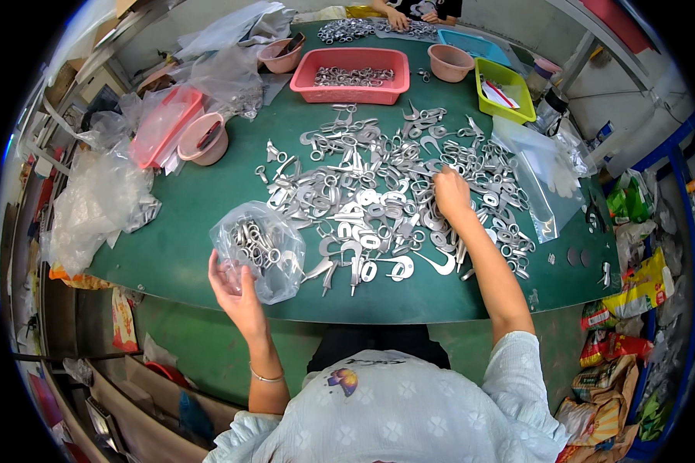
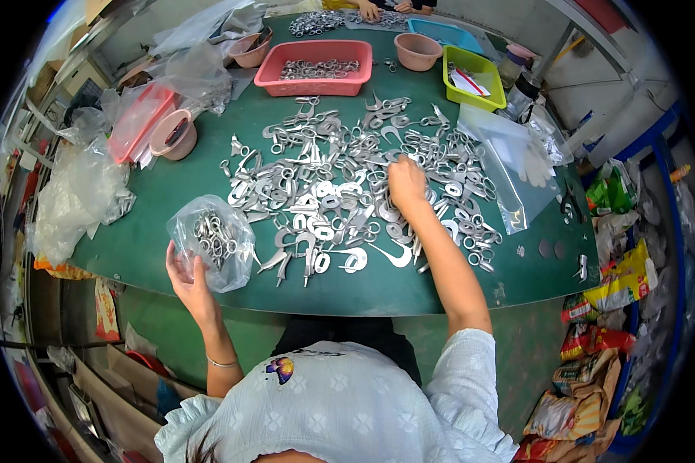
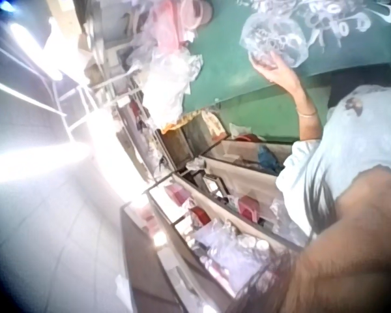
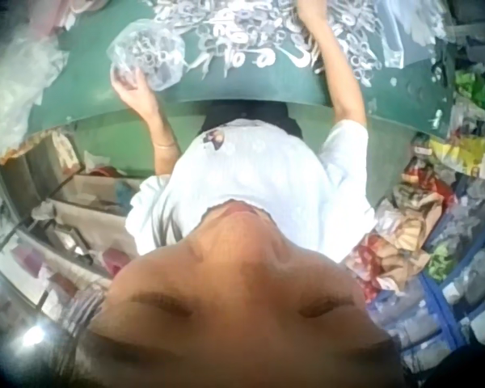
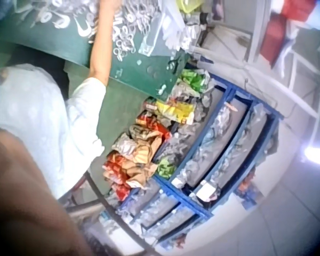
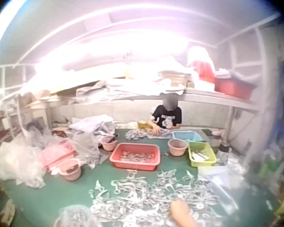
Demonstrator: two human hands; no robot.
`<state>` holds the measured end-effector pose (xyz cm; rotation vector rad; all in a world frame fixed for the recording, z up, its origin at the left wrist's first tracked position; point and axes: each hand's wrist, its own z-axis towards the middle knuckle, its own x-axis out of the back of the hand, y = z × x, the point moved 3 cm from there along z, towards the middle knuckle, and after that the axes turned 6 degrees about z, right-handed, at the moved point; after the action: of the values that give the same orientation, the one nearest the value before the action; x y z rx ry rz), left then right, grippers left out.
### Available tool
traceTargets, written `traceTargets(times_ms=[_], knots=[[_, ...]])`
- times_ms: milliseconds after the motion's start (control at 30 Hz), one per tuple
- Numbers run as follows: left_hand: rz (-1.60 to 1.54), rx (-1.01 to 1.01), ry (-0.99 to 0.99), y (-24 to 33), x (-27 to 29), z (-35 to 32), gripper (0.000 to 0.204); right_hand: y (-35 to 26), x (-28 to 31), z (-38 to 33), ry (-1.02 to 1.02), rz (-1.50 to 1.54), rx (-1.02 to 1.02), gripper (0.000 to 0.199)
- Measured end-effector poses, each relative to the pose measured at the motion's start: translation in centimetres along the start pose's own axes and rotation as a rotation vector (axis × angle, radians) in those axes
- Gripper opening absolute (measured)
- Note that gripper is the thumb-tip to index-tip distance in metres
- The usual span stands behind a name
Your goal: The person sorts a large pile of silver metal hooks and fasteners on a green workbench. They pick up individual pieces, inspect them, and place them into clear plastic bags. The person occasionally moves the bags to a shelf and returns to the table to continue sorting the remaining hardware.
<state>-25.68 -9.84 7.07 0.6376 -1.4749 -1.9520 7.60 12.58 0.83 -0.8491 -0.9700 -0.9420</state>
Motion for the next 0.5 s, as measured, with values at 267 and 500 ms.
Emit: traceTargets(times_ms=[267, 500], knots=[[-0.053, 0.030, -0.002, -0.4, 0.7, 0.1, 0.056, -13.3, 6.7, 0.0, -0.490, 0.952, 0.170, 0.015], [-0.012, -0.003, -0.038, -0.1, 0.3, 0.3, 0.054, -27.5, 4.4, -0.9, -0.238, 0.728, 0.485, 0.012]])
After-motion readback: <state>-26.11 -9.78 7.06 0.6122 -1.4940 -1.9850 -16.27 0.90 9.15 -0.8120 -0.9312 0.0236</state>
